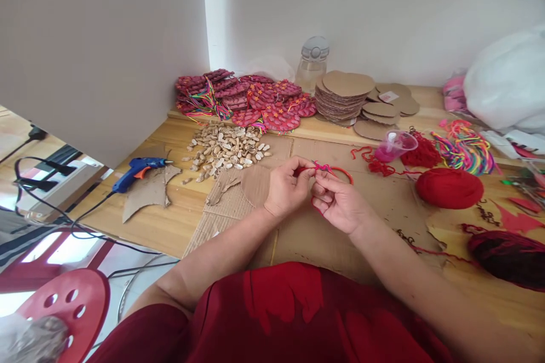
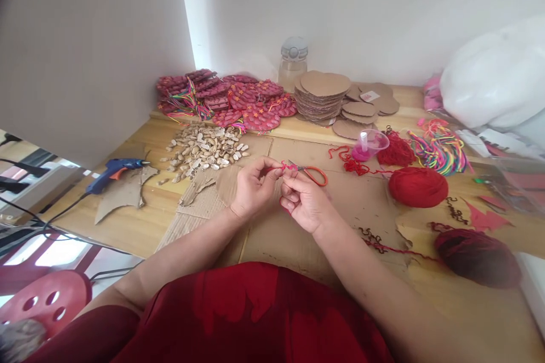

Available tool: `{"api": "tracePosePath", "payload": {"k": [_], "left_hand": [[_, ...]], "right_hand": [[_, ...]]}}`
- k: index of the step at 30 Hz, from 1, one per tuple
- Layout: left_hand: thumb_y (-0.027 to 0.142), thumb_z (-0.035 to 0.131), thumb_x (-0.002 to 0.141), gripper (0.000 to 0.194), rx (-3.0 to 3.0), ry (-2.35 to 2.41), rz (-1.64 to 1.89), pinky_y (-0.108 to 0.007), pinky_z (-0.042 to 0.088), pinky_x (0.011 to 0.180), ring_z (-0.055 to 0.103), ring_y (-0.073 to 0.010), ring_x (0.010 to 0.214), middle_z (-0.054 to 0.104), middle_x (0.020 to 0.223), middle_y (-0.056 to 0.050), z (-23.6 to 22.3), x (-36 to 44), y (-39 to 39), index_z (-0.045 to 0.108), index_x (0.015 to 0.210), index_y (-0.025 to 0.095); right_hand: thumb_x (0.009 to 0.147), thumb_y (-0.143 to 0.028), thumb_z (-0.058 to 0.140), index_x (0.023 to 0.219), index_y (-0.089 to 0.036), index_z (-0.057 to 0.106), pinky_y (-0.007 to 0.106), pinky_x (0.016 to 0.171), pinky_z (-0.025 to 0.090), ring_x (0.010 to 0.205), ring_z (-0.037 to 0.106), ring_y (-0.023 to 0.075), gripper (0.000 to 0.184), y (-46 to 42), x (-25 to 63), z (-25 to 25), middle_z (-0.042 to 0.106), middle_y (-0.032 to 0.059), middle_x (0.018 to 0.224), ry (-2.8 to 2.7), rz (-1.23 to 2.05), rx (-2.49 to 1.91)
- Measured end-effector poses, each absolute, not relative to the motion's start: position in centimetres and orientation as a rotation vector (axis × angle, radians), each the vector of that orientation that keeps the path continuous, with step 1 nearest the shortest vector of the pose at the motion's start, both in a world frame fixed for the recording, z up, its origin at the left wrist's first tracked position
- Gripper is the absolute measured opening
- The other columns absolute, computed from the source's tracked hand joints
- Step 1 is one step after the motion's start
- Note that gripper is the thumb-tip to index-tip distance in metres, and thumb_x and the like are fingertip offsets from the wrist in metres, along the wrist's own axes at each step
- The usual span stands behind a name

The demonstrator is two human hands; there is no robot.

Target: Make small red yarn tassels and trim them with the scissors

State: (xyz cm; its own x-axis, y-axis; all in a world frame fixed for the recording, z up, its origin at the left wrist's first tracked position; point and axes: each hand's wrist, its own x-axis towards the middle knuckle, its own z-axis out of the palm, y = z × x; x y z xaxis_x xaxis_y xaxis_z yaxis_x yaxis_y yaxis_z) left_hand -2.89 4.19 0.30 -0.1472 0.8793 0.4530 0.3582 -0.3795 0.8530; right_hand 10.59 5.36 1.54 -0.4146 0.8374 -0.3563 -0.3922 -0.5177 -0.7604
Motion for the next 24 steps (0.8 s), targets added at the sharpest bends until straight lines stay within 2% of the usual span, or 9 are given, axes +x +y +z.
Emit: {"api": "tracePosePath", "payload": {"k": [7, 11, 15, 19, 22, 24], "left_hand": [[0.012, 0.056, 0.086, 0.011, 1.977, 1.521, 1.492, -0.026, 0.052, 0.076, 0.067, -0.0144, 0.081, 0.072, 0.086, -0.005, 0.4, -3.0, 4.0, 0.066, 0.089, 0.017], [0.011, 0.056, 0.086, 0.013, 2.079, 1.523, 1.462, -0.026, 0.052, 0.077, 0.068, -0.0153, 0.083, 0.073, 0.088, -0.005, 0.1, -3.0, 4.0, 0.066, 0.092, 0.017], [0.009, 0.057, 0.084, 0.015, 2.109, 1.462, 1.481, -0.026, 0.052, 0.077, 0.068, -0.0156, 0.083, 0.074, 0.089, -0.006, -0.1, -2.9, 4.0, 0.067, 0.093, 0.017], [0.012, 0.060, 0.084, 0.013, 1.905, 1.385, 1.433, -0.025, 0.052, 0.077, 0.068, -0.0137, 0.082, 0.075, 0.088, -0.004, -0.4, -2.7, 4.2, 0.070, 0.091, 0.017], [0.018, 0.064, 0.083, 0.006, 1.570, 1.258, 1.364, -0.023, 0.050, 0.068, 0.065, -0.0108, 0.071, 0.072, 0.079, -0.003, -0.6, -2.6, 4.6, 0.069, 0.084, 0.015], [0.021, 0.066, 0.082, 0.008, 1.324, 1.155, 1.290, -0.022, 0.050, 0.062, 0.062, -0.0097, 0.064, 0.069, 0.073, -0.002, -0.5, -2.5, 4.7, 0.066, 0.080, 0.013]], "right_hand": [[0.064, -0.024, 0.075, 0.074, -0.020, 0.056, 0.017, 0.036, 0.021, 0.042, 0.028, 0.0053, 0.022, 4.4, 9.6, 1.8, 0.041, -0.0088, 0.051, -0.706, 1.712, -1.029], [0.061, -0.032, 0.083, 0.073, -0.020, 0.057, 0.016, 0.033, 0.019, 0.043, 0.031, 0.0042, 0.031, 4.1, 9.2, 1.7, 0.043, -0.0081, 0.057, -0.660, 1.650, -1.047], [0.055, -0.035, 0.087, 0.073, -0.019, 0.059, 0.015, 0.032, 0.018, 0.040, 0.028, 0.0023, 0.037, 4.1, 9.1, 1.4, 0.043, -0.0095, 0.056, -0.610, 1.575, -1.082], [0.052, -0.031, 0.087, 0.070, -0.019, 0.057, 0.015, 0.031, 0.017, 0.038, 0.026, 0.0018, 0.037, 4.5, 9.5, 1.1, 0.042, -0.0109, 0.051, -0.582, 1.522, -1.110], [0.052, -0.030, 0.086, 0.069, -0.019, 0.057, 0.016, 0.032, 0.018, 0.037, 0.026, 0.0017, 0.035, 4.8, 9.8, 0.8, 0.045, -0.0102, 0.050, -0.609, 1.508, -1.113], [0.054, -0.030, 0.085, 0.067, -0.019, 0.056, 0.016, 0.033, 0.018, 0.036, 0.027, 0.0016, 0.033, 4.9, 9.9, 0.6, 0.046, -0.0097, 0.050, -0.647, 1.492, -1.119]]}}
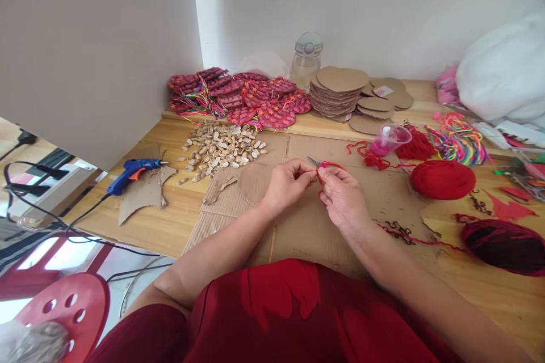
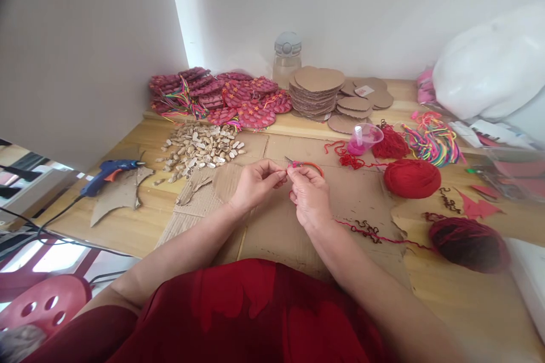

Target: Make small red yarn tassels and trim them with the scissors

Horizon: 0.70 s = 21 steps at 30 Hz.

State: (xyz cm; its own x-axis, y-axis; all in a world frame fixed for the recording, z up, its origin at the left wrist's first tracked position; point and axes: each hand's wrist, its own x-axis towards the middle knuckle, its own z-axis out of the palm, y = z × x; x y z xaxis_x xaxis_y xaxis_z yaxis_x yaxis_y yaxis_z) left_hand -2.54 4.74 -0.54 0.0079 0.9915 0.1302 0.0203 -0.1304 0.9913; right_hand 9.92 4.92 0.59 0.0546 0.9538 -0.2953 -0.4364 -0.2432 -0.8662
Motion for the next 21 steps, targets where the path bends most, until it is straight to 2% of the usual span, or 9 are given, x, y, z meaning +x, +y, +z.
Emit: {"api": "tracePosePath", "payload": {"k": [5, 8, 12, 14, 18, 21], "left_hand": [[0.018, 0.071, 0.078, 0.011, 0.834, 0.992, 1.087, -0.020, 0.048, 0.056, 0.060, -0.0078, 0.056, 0.067, 0.068, -0.004, 0.2, -2.8, 4.9, 0.064, 0.076, 0.009], [0.017, 0.071, 0.079, 0.011, 0.707, 0.928, 1.041, -0.018, 0.048, 0.055, 0.061, -0.0076, 0.056, 0.068, 0.070, -0.005, 0.5, -3.0, 4.9, 0.065, 0.076, 0.007], [0.037, 0.066, 0.088, 0.029, 0.630, 0.924, 1.018, -0.018, 0.050, 0.052, 0.060, -0.0077, 0.053, 0.067, 0.068, -0.005, 0.6, -3.0, 5.0, 0.069, 0.086, 0.008], [0.046, 0.064, 0.088, 0.037, 0.608, 0.932, 1.007, -0.017, 0.049, 0.049, 0.058, -0.0070, 0.050, 0.066, 0.065, -0.004, 0.5, -3.0, 5.0, 0.070, 0.086, 0.009], [0.030, 0.073, 0.083, 0.023, 0.577, 0.909, 1.008, -0.012, 0.043, 0.043, 0.053, -0.0031, 0.045, 0.063, 0.060, 0.000, 0.3, -3.0, 5.2, 0.068, 0.076, 0.008], [0.018, 0.073, 0.082, 0.012, 0.508, 0.918, 0.975, -0.011, 0.043, 0.043, 0.052, -0.0019, 0.043, 0.062, 0.060, 0.001, 0.5, -3.0, 5.3, 0.070, 0.078, 0.007]], "right_hand": [[0.060, -0.032, 0.082, 0.068, -0.019, 0.059, 0.017, 0.035, 0.018, 0.037, 0.028, 0.0023, 0.028, 5.3, 10.3, -0.1, 0.042, -0.0102, 0.045, -0.783, 1.405, -1.117], [0.061, -0.033, 0.082, 0.069, -0.019, 0.061, 0.017, 0.036, 0.019, 0.038, 0.032, 0.0031, 0.027, 5.5, 10.6, -0.3, 0.045, -0.0092, 0.046, -0.848, 1.375, -1.104], [0.064, -0.035, 0.081, 0.070, -0.018, 0.063, 0.018, 0.036, 0.020, 0.039, 0.034, 0.0040, 0.026, 5.6, 10.7, -0.5, 0.048, -0.0080, 0.047, -0.914, 1.368, -1.105], [0.066, -0.036, 0.080, 0.071, -0.019, 0.064, 0.019, 0.036, 0.019, 0.038, 0.033, 0.0043, 0.025, 5.6, 10.7, -0.6, 0.047, -0.0080, 0.046, -0.960, 1.360, -1.093], [0.068, -0.035, 0.079, 0.071, -0.019, 0.065, 0.020, 0.037, 0.019, 0.039, 0.034, 0.0049, 0.022, 5.6, 10.7, -0.8, 0.050, -0.0068, 0.048, -1.024, 1.319, -1.066], [0.069, -0.034, 0.078, 0.071, -0.019, 0.065, 0.021, 0.037, 0.021, 0.041, 0.036, 0.0054, 0.019, 5.6, 10.7, -0.8, 0.055, -0.0048, 0.053, -1.044, 1.285, -1.036]]}}
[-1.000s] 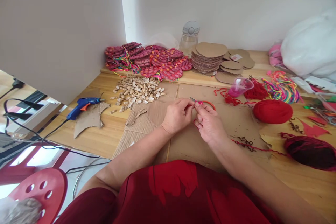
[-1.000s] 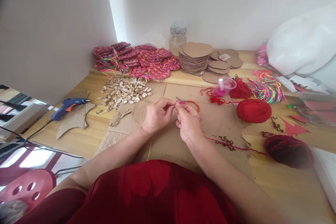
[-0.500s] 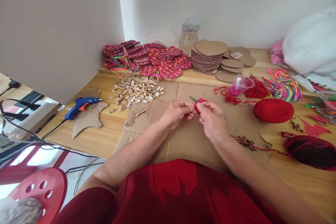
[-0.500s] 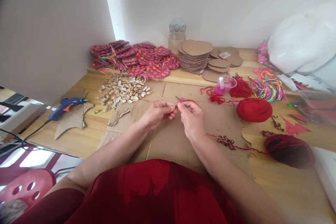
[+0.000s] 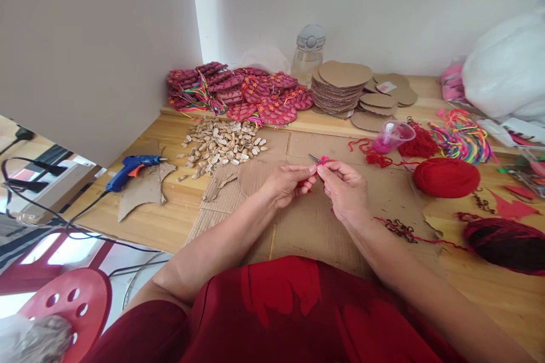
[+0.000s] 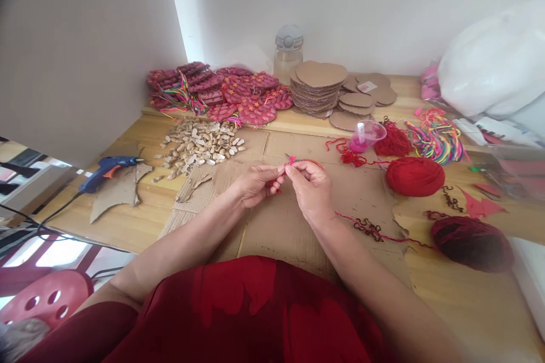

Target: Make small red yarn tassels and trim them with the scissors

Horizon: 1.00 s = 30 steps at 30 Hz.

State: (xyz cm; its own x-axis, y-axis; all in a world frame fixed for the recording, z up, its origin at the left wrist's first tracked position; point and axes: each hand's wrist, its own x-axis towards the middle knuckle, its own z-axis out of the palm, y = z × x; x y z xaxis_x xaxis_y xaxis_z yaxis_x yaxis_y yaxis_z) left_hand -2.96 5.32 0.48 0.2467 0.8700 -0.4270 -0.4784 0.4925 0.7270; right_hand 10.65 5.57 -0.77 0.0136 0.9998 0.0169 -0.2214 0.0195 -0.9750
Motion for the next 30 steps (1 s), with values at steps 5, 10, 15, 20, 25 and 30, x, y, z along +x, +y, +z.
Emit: {"api": "tracePosePath", "payload": {"k": [5, 10, 15, 20, 25, 30], "left_hand": [[0.010, 0.067, 0.085, 0.008, 0.450, 0.917, 0.937, -0.012, 0.045, 0.044, 0.055, -0.0029, 0.045, 0.063, 0.061, -0.001, 0.70, -2.87, 5.31, 0.069, 0.078, 0.007], [0.012, 0.070, 0.083, 0.005, 0.503, 0.923, 0.978, -0.014, 0.048, 0.048, 0.058, -0.0048, 0.048, 0.067, 0.065, -0.003, 0.29, -2.65, 4.98, 0.071, 0.082, 0.008], [0.017, 0.078, 0.076, 0.013, 0.649, 0.953, 1.049, -0.016, 0.048, 0.051, 0.060, -0.0059, 0.052, 0.069, 0.066, -0.004, 0.15, -2.53, 4.71, 0.072, 0.078, 0.006], [0.013, 0.074, 0.079, 0.009, 0.585, 0.936, 0.936, -0.015, 0.049, 0.052, 0.060, -0.0053, 0.052, 0.067, 0.066, -0.004, 0.32, -2.70, 4.87, 0.070, 0.075, 0.007], [0.007, 0.065, 0.082, 0.008, 0.526, 0.929, 0.857, -0.015, 0.051, 0.053, 0.061, -0.0058, 0.052, 0.067, 0.066, -0.004, 0.65, -2.74, 5.08, 0.070, 0.075, 0.007], [0.012, 0.071, 0.076, 0.008, 0.657, 1.011, 1.012, -0.018, 0.046, 0.050, 0.058, -0.0067, 0.049, 0.066, 0.061, -0.004, 0.96, -2.53, 4.66, 0.069, 0.070, 0.007]], "right_hand": [[0.068, -0.033, 0.078, 0.072, -0.019, 0.065, 0.020, 0.037, 0.019, 0.040, 0.034, 0.0052, 0.019, 5.53, 10.55, -0.74, 0.053, -0.0059, 0.052, -1.020, 1.272, -1.025], [0.068, -0.031, 0.078, 0.073, -0.019, 0.065, 0.020, 0.038, 0.021, 0.041, 0.035, 0.0052, 0.018, 5.68, 10.64, -1.00, 0.055, -0.0055, 0.054, -1.024, 1.262, -1.019], [0.067, -0.031, 0.078, 0.071, -0.019, 0.065, 0.021, 0.039, 0.023, 0.042, 0.036, 0.0053, 0.018, 5.63, 10.65, -0.98, 0.054, -0.0057, 0.055, -1.006, 1.266, -1.022], [0.065, -0.029, 0.079, 0.071, -0.020, 0.061, 0.020, 0.038, 0.020, 0.039, 0.032, 0.0047, 0.021, 5.18, 10.51, -0.48, 0.046, -0.0091, 0.048, -0.923, 1.336, -1.053], [0.064, -0.029, 0.081, 0.071, -0.020, 0.060, 0.019, 0.037, 0.019, 0.038, 0.031, 0.0040, 0.024, 5.05, 10.58, -0.39, 0.044, -0.0103, 0.047, -0.880, 1.378, -1.025], [0.061, -0.030, 0.083, 0.070, -0.019, 0.062, 0.017, 0.036, 0.018, 0.038, 0.028, 0.0027, 0.026, 5.20, 10.58, -0.38, 0.045, -0.0100, 0.047, -0.855, 1.475, -1.017]]}}
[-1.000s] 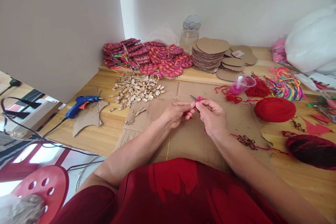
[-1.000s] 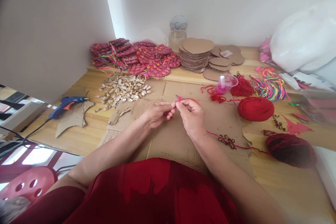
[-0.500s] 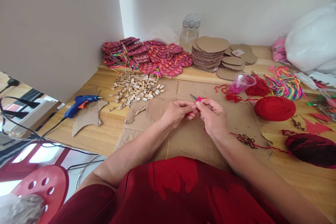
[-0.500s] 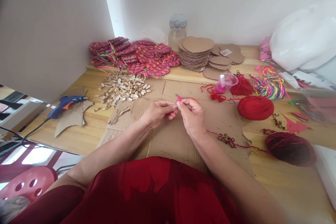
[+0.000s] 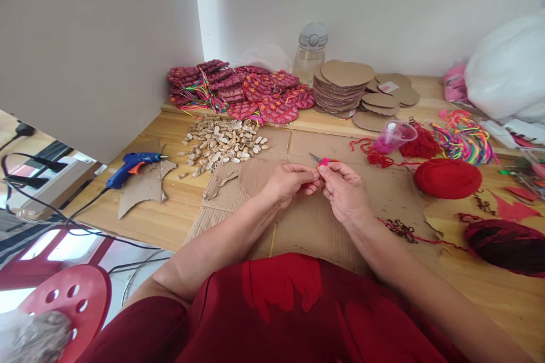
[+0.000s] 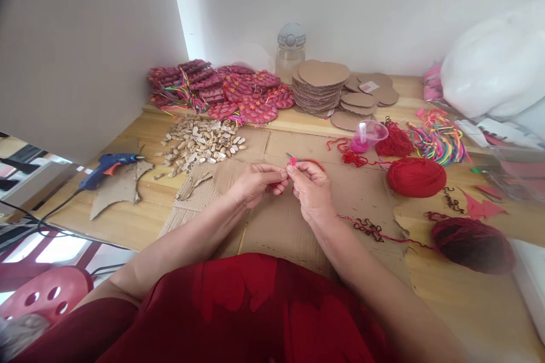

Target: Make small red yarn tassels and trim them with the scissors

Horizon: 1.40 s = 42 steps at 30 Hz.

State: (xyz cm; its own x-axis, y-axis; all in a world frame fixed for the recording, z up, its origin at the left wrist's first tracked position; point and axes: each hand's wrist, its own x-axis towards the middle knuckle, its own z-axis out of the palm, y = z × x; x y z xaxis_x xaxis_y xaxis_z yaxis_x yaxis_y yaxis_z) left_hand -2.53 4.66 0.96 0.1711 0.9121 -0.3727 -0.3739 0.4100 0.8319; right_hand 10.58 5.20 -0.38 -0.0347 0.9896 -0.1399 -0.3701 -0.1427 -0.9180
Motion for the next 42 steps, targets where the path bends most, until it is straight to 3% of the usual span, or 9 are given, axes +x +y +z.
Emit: {"api": "tracePosePath", "payload": {"k": [6, 15, 25, 33, 38, 42], "left_hand": [[0.023, 0.072, 0.073, 0.015, 0.844, 1.059, 1.140, -0.019, 0.043, 0.051, 0.054, -0.0057, 0.050, 0.065, 0.061, -0.002, 1.0, -2.7, 4.4, 0.068, 0.067, 0.009], [0.031, 0.068, 0.077, 0.020, 1.152, 1.224, 1.249, -0.021, 0.044, 0.055, 0.054, -0.0082, 0.054, 0.067, 0.067, -0.003, 0.6, -3.4, 4.9, 0.071, 0.078, 0.011], [0.017, 0.056, 0.085, 0.019, 1.892, 1.596, 1.190, -0.026, 0.044, 0.074, 0.065, -0.0172, 0.078, 0.075, 0.087, -0.006, 0.8, -3.5, 4.0, 0.074, 0.084, 0.020], [0.018, 0.051, 0.088, 0.023, 2.199, 1.490, 0.949, -0.031, 0.044, 0.078, 0.061, -0.0209, 0.076, 0.068, 0.076, -0.011, 0.8, -3.3, 3.5, 0.072, 0.078, 0.018], [0.022, 0.061, 0.085, 0.014, 1.850, 1.299, 1.135, -0.028, 0.045, 0.080, 0.065, -0.0185, 0.080, 0.074, 0.086, -0.007, 1.6, -3.2, 3.5, 0.075, 0.084, 0.022], [0.024, 0.061, 0.086, 0.015, 1.706, 1.299, 1.242, -0.025, 0.047, 0.077, 0.066, -0.0161, 0.078, 0.074, 0.086, -0.005, 1.7, -3.3, 3.8, 0.075, 0.088, 0.020]], "right_hand": [[0.066, -0.037, 0.082, 0.075, -0.020, 0.065, 0.018, 0.035, 0.020, 0.039, 0.032, 0.0040, 0.026, 5.2, 10.4, -0.2, 0.048, -0.0084, 0.049, -0.901, 1.484, -1.021], [0.073, -0.038, 0.075, 0.077, -0.020, 0.064, 0.019, 0.037, 0.033, 0.043, 0.045, 0.0067, 0.021, 5.1, 10.8, -1.3, 0.062, -0.0027, 0.063, -1.069, 1.424, -1.097], [0.084, -0.023, 0.058, 0.074, -0.020, 0.060, 0.026, 0.052, 0.039, 0.052, 0.052, 0.0120, 0.010, 3.9, 11.1, 0.5, 0.061, -0.0003, 0.061, -1.828, 0.761, -1.256], [0.081, -0.015, 0.057, 0.067, -0.021, 0.053, 0.027, 0.057, 0.030, 0.057, 0.045, 0.0128, 0.016, 5.7, 13.1, 4.5, 0.052, -0.0017, 0.059, -2.285, 0.503, -1.071], [0.080, -0.026, 0.064, 0.070, -0.020, 0.063, 0.025, 0.054, 0.031, 0.055, 0.044, 0.0109, 0.012, 8.8, 14.5, 4.2, 0.057, -0.0017, 0.062, -2.062, 1.011, -1.005], [0.068, -0.039, 0.078, 0.070, -0.019, 0.060, 0.022, 0.045, 0.024, 0.045, 0.035, 0.0067, 0.027, 8.7, 13.9, 1.4, 0.051, -0.0050, 0.056, -1.407, 1.624, -1.043]]}}
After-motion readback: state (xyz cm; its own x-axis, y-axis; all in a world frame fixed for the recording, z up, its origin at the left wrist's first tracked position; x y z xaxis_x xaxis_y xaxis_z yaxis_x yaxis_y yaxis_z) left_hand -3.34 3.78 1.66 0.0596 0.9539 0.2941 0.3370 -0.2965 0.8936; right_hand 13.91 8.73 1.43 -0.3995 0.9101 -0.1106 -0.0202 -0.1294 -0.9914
